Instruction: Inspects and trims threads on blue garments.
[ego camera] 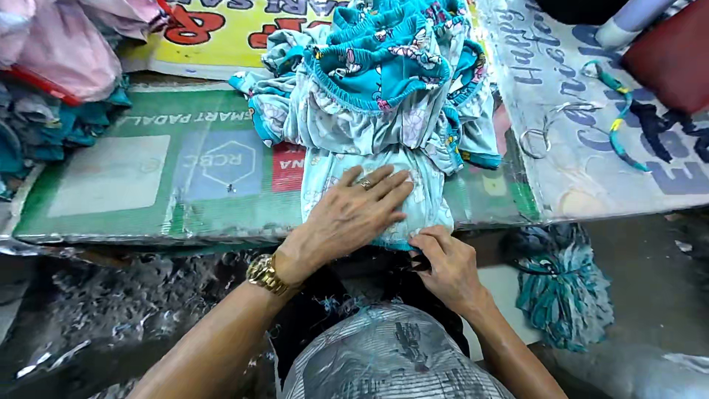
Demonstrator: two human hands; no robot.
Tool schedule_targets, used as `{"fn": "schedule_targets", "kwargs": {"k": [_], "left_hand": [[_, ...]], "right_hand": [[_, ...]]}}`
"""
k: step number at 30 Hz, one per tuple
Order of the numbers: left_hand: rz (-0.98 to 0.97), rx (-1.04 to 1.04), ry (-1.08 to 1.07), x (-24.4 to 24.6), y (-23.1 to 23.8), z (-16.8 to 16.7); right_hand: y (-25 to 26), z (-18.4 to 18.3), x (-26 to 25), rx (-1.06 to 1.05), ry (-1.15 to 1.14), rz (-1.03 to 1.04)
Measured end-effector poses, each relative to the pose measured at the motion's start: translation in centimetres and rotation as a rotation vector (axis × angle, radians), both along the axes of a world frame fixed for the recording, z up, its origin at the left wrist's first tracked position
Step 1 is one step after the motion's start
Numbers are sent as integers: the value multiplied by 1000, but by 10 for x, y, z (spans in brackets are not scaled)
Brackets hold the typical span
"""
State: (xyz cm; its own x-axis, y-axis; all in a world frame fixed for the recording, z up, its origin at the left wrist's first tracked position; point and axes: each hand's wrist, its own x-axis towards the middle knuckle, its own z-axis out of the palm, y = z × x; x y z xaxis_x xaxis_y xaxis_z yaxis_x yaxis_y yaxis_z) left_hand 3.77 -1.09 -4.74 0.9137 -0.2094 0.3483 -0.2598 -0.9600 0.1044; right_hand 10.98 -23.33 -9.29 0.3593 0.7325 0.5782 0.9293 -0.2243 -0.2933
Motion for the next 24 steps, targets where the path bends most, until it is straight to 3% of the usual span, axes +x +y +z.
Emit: {"fn": "schedule_targets", "kwargs": {"k": [10,13,16,18,22,24], "left_hand": [[-143,291,-9,-29,5,-18],[-104,360,-83,-54,-4,-44],[-21,186,-153,-90,-28,-84],[12,40,-215,-112,-44,-92],[265,-312,-430,-106,-56,-75],[380,-312,-415,-90,-55,-58]], "right_hand": [[-6,-2,-8,-15,114,45],[-6,-1,-7,-4,163,58],[-6,-3,-8,-2,154,59],[-7,-3,-10,29,159,69],[-9,-1,-11,55,141,86],[-7,-2,-11,53,127,95]]}}
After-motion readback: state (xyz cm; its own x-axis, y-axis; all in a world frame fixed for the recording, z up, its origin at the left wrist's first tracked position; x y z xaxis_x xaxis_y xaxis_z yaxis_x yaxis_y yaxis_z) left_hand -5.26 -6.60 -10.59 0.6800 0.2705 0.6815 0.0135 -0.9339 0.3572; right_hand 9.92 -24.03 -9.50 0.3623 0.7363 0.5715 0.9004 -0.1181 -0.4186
